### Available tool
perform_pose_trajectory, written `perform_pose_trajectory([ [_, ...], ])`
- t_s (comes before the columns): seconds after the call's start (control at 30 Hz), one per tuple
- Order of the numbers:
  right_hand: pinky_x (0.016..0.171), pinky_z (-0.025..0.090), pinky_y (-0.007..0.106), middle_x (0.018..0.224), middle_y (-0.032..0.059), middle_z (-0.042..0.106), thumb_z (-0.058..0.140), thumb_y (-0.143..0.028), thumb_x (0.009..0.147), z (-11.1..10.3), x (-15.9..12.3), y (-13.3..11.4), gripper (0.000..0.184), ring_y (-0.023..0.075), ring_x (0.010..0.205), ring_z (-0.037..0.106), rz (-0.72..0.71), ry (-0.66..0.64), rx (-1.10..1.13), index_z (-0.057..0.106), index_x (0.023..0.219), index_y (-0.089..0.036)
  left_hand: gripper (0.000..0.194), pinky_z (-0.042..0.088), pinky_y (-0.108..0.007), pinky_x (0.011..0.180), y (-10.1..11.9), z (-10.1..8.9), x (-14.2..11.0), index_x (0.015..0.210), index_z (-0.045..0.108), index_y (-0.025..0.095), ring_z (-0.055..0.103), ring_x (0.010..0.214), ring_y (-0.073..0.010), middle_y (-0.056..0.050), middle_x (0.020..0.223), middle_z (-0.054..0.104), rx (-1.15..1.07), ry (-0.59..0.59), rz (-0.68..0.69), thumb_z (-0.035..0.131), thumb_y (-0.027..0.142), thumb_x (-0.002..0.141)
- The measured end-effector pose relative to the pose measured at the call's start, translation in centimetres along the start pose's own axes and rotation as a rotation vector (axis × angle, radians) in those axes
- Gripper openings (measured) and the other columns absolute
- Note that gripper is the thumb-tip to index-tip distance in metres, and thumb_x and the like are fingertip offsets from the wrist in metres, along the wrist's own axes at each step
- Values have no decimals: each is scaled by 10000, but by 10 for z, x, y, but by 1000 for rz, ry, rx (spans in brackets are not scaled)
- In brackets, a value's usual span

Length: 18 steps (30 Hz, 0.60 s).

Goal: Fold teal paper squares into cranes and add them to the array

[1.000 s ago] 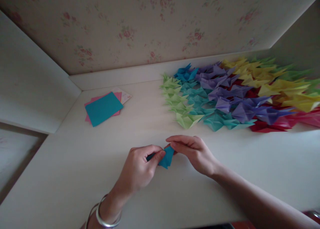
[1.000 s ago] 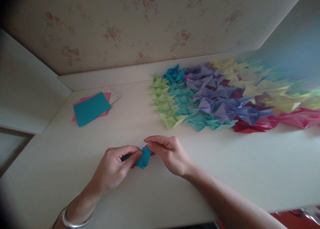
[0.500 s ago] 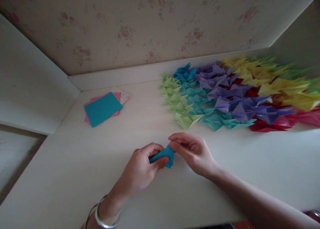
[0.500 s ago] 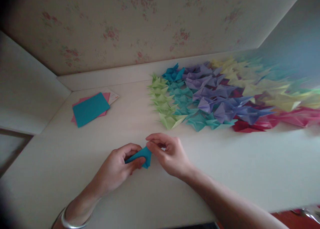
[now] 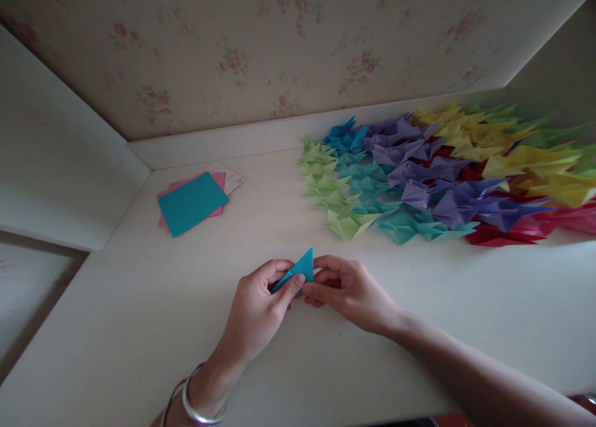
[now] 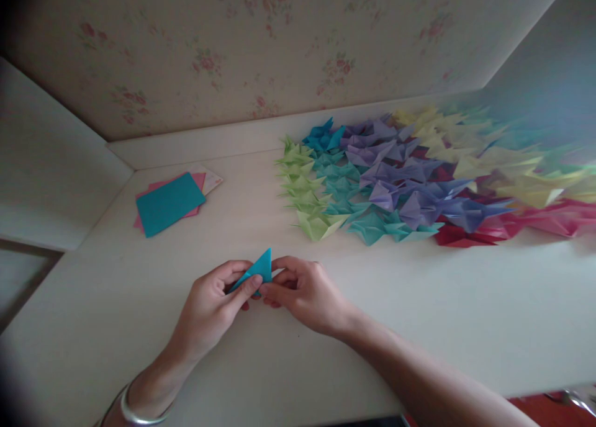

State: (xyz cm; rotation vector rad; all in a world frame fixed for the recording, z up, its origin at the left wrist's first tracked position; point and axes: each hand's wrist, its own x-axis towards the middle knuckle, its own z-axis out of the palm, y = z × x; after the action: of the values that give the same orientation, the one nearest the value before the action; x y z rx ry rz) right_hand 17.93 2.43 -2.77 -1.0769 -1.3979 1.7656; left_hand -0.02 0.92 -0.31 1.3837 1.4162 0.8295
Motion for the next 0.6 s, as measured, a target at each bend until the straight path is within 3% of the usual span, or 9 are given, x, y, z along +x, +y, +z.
perform_pose_trajectory([
  [0.2,641,549,259,733,41,749,684,-266,856,-2,-1,-8,140,174,693,709,31,3,-27,692,951,-164,321,496,-205,522,2,-1,1,911,705,180,623,575,-142,-15,717,705,-2,-27,-58,551,460,926],
  [0.4,621,524,258,732,46,745,687,-235,840,-3,-4,-11,260,157,653,677,40,-17,10,698,1085,-148,317,459,-198,431,3,-9,0,882,668,177,614,492,-143,11,590,634,48,-68,-69,552,470,921],
  [0.6,606,459,242,687,11,668,673,-273,869,-7,-3,-13,322,129,638,609,-44,-13,79,667,1160,-135,307,447,-190,402,4,-12,1,905,642,163,582,443,-126,22,546,608,-193,-163,-174,558,457,924],
])
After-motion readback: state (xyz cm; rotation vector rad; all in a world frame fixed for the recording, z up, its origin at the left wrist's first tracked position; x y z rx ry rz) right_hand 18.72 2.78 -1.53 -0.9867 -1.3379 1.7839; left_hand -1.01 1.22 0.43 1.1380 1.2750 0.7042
